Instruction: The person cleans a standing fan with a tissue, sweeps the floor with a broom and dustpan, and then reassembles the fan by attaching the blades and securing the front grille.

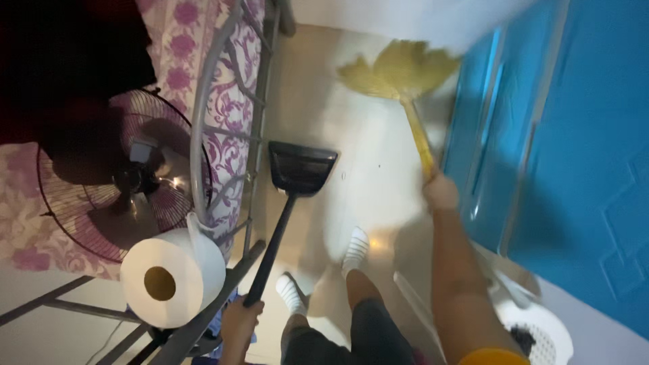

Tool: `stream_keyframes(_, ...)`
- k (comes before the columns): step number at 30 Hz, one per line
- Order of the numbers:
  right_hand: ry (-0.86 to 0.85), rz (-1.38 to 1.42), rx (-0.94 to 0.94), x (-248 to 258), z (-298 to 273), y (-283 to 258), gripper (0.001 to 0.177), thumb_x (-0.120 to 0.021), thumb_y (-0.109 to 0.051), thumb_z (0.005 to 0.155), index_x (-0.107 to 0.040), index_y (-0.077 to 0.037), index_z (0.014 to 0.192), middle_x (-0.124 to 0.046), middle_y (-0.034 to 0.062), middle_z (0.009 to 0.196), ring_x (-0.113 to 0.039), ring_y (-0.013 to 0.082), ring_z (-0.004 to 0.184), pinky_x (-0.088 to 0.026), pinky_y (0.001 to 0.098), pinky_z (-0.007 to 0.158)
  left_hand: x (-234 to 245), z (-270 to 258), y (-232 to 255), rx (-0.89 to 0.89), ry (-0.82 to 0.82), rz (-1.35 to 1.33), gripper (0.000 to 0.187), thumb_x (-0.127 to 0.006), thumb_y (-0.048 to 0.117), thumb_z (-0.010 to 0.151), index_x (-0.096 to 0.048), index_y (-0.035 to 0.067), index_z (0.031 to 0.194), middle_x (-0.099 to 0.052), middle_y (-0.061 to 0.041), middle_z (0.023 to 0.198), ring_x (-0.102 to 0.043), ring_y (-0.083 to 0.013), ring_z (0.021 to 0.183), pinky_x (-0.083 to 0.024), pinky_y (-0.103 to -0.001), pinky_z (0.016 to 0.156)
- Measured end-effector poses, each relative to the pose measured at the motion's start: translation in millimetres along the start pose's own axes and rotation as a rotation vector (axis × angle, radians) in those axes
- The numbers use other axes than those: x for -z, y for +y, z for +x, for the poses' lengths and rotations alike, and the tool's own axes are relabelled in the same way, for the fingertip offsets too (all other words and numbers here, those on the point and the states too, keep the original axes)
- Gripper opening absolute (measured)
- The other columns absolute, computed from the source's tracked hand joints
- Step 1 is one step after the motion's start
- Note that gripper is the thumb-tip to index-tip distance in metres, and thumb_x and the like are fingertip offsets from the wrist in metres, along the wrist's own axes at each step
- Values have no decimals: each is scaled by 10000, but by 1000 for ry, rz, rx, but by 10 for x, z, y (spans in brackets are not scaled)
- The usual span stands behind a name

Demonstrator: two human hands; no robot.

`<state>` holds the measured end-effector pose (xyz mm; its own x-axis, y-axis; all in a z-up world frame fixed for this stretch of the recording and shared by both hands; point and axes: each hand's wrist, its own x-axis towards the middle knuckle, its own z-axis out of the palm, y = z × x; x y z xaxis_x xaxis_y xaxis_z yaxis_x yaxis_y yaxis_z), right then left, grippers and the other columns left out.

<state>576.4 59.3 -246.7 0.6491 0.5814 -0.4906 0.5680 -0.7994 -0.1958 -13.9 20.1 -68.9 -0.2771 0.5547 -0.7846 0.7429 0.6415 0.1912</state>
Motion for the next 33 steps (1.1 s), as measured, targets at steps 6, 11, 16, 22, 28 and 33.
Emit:
stream_keyframes(6, -38, 106, -192, -668, -1518, 297, 528, -634, -335, 960, -536, -143, 1442, -724, 252, 1046, -701, 441, 944, -564, 540, 806, 390, -28, 121, -137, 19, -66, 288, -784, 267, 718, -765, -8, 804, -660, -98, 579, -620, -205, 500, -480, -371, 526)
stream_keyframes(11, -118, 731, -397, -1452, -2792, -173, 573, -690, -309, 846, -584, -138, 1383, -753, 219, 973, -764, 398, 872, -594, 514, 767, 680, 147, 123, -267, 8, -61, 241, -749, 255, 752, -736, 14, 756, -636, -93, 559, -603, -187, 489, -438, -341, 498)
stream_keyframes(16, -197, 345, -383, -1989, -4205, -263, 479, -722, -388, 844, -732, -108, 1233, -755, 252, 1016, -733, 419, 997, -593, 488, 887, 799, 286, 50, -311, -204, -484, 221, -723, 152, 832, -653, -26, 721, -582, -71, 569, -502, -157, 436, -363, -313, 427)
stream_keyframes(22, -170, 242, -148, -1279, -5112, 419, 659, -647, -440, 858, -501, -305, 1486, -718, 272, 1039, -690, 474, 971, -553, 557, 840, 714, 378, 49, -314, -187, -487, 179, -736, 106, 827, -691, -52, 756, -638, -82, 612, -557, -142, 461, -404, -290, 436)
stream_keyframes(28, 53, 301, -115, -391, -4693, 627, 569, -671, -426, 887, -608, -261, 1428, -730, 272, 1005, -716, 438, 929, -560, 522, 802, 598, 474, 143, -284, -254, -576, 132, -684, 80, 839, -707, -49, 823, -668, -69, 644, -548, -122, 471, -423, -261, 446)
stream_keyframes(33, 198, 416, 57, 8, -2989, 452, 615, -714, -374, 912, -583, -167, 1476, -731, 242, 1019, -723, 388, 903, -557, 467, 760, 568, 361, 444, -256, -263, -611, 145, -720, 78, 824, -716, -65, 850, -647, -60, 642, -532, -119, 473, -406, -267, 449)
